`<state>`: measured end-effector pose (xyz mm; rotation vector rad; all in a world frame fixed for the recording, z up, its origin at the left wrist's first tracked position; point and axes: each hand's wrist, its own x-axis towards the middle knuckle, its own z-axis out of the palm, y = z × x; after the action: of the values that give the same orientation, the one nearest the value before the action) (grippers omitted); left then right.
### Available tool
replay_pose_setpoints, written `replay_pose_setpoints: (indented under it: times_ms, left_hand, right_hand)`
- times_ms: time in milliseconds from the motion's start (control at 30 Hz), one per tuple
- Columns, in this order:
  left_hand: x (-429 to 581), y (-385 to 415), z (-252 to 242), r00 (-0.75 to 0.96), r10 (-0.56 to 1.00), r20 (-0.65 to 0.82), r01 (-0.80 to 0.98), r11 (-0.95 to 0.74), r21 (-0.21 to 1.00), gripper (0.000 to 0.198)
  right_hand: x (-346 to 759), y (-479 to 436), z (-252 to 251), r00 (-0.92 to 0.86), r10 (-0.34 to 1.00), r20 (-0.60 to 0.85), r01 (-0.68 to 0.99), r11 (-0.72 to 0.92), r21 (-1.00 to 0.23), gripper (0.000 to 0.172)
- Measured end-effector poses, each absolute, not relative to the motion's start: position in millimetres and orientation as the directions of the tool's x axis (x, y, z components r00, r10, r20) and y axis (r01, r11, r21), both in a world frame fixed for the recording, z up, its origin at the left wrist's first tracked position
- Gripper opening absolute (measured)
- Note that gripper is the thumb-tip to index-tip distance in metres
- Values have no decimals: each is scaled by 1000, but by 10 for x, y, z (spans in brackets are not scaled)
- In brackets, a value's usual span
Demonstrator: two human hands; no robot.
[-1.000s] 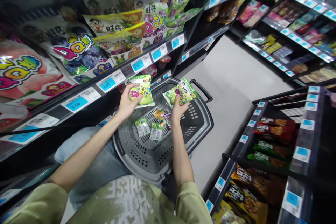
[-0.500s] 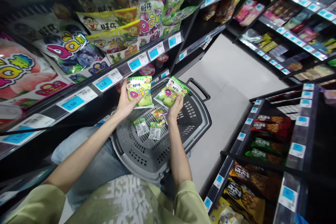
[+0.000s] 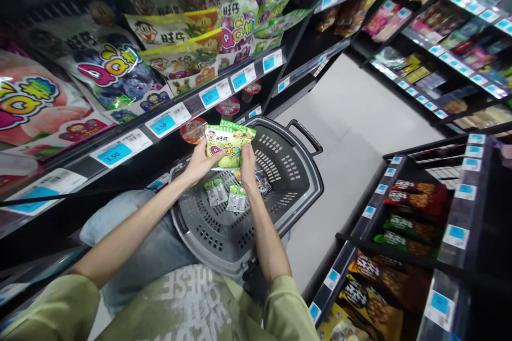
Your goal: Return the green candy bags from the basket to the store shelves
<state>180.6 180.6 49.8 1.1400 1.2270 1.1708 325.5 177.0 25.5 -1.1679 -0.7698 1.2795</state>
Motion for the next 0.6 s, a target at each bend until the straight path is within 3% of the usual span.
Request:
replay_pose_setpoints:
  times_ms: [100, 167, 367, 600]
  left_hand:
    - [1811, 1778, 453, -68, 997, 33, 168, -21, 986, 59]
    - [1804, 1772, 447, -35, 999, 38, 193, -30, 981, 62]
    - [1784, 1808, 545, 191, 979, -67, -90, 86, 992, 50]
    - [1783, 1758, 557, 64, 996, -67, -95, 73, 993, 42]
  right_hand:
    - [3204, 1721, 262, 100, 977, -187, -289, -151, -945, 47]
    - [3199, 1700, 258, 65, 980, -186, -262, -163, -951, 48]
    - [3256, 1704, 288, 97, 972, -215, -253, -185, -950, 43]
    - [3368, 1720, 331, 85, 975, -204, -201, -184, -962, 42]
